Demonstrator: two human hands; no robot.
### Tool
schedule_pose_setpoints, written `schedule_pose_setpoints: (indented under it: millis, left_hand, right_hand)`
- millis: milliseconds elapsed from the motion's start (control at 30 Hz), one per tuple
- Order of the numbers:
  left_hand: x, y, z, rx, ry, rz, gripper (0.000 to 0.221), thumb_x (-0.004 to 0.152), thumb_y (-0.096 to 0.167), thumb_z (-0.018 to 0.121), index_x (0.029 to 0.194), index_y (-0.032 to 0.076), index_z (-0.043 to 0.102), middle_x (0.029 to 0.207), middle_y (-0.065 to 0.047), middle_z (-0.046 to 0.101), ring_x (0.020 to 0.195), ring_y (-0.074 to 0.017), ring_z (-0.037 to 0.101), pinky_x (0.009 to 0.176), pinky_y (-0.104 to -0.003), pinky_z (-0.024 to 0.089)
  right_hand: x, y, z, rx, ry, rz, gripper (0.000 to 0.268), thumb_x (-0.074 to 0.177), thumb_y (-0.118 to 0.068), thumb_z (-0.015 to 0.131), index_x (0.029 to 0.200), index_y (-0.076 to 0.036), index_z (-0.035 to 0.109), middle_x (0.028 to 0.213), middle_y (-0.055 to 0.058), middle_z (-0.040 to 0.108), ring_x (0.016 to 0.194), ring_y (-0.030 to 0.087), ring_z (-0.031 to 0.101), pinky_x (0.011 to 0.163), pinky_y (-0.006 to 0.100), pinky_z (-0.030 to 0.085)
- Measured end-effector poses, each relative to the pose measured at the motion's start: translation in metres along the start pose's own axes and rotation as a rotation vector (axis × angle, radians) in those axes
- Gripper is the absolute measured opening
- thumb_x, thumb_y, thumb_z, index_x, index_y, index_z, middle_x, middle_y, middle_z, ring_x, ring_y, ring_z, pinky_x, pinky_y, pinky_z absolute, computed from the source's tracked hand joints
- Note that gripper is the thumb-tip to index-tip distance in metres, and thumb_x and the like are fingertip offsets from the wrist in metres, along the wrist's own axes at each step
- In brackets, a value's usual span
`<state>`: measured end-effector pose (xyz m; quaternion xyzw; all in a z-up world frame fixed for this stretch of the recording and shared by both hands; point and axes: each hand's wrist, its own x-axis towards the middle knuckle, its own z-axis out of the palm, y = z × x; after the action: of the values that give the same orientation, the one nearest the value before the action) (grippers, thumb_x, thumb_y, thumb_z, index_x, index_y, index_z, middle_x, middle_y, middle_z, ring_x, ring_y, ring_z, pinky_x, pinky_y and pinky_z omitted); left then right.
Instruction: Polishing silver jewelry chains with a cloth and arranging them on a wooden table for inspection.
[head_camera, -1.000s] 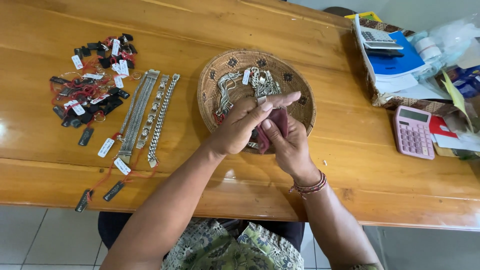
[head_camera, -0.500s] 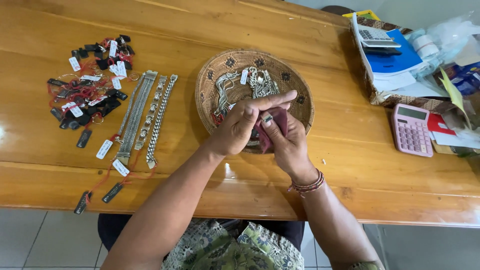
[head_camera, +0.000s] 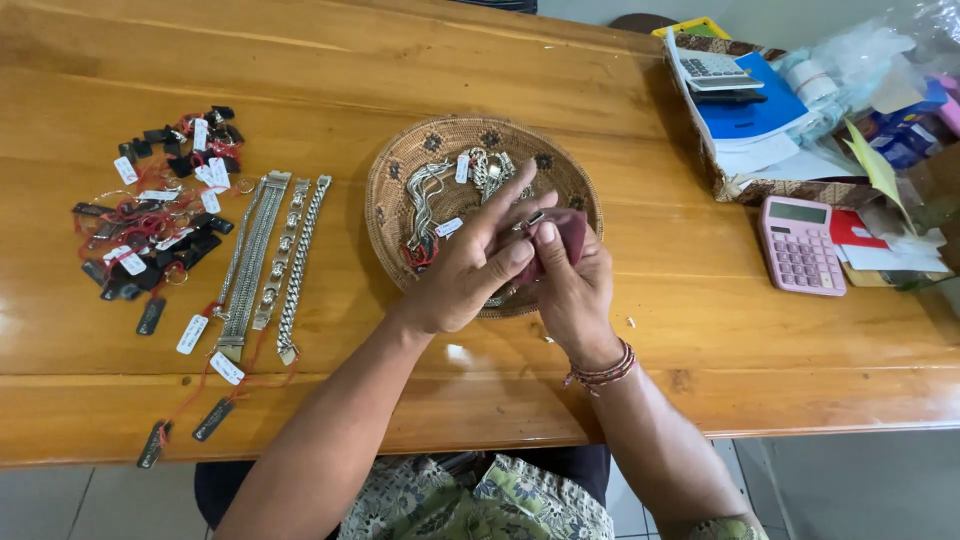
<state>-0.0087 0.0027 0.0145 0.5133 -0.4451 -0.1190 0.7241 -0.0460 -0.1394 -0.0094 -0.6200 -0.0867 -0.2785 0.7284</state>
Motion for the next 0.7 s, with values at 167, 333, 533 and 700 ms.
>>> schedule_pose_setpoints:
  millis: [167, 333, 533, 700]
  left_hand:
    - [0.002, -0.008, 0.004, 0.062, -0.019, -0.075, 0.088, 0.094, 0.030, 0.073, 0.163, 0.009, 0.023, 0.152, -0.038, 0.040, 0.136, -0.0594, 0.043, 0.113, -0.068, 0.036]
    - [0.000, -0.005, -0.001, 0.237, 0.016, -0.051, 0.082, 0.091, 0.016, 0.078, 0.157, -0.002, 0.033, 0.140, -0.033, 0.057, 0.125, -0.0534, 0.057, 0.107, -0.066, 0.044]
    - [-0.006, -0.007, 0.005, 0.310, 0.034, -0.157, 0.073, 0.095, 0.018, 0.074, 0.157, 0.004, 0.037, 0.131, -0.030, 0.065, 0.114, -0.0446, 0.069, 0.100, -0.059, 0.052]
    - [-0.001, 0.006, 0.012, 0.358, 0.044, -0.110, 0.064, 0.097, 0.005, 0.068, 0.153, -0.004, 0.039, 0.112, -0.033, 0.071, 0.089, -0.0401, 0.074, 0.085, -0.053, 0.058]
  right_hand:
    - [0.004, 0.003, -0.017, -0.181, 0.028, -0.079, 0.021, 0.106, -0.017, 0.061, 0.089, -0.005, 0.064, 0.067, 0.008, 0.064, 0.065, 0.013, 0.064, 0.059, 0.026, 0.051]
    - [0.012, -0.003, -0.021, -0.224, -0.071, -0.102, 0.020, 0.104, -0.015, 0.063, 0.089, -0.003, 0.066, 0.069, 0.012, 0.067, 0.062, 0.016, 0.062, 0.061, 0.028, 0.051]
    - [0.011, -0.001, -0.025, -0.275, -0.156, -0.069, 0.027, 0.108, -0.020, 0.055, 0.088, -0.004, 0.066, 0.063, 0.008, 0.063, 0.056, 0.014, 0.061, 0.053, 0.025, 0.050]
    - [0.009, -0.006, -0.019, -0.235, -0.056, -0.043, 0.023, 0.105, -0.016, 0.062, 0.086, -0.005, 0.064, 0.067, 0.005, 0.063, 0.064, 0.009, 0.055, 0.061, 0.024, 0.047]
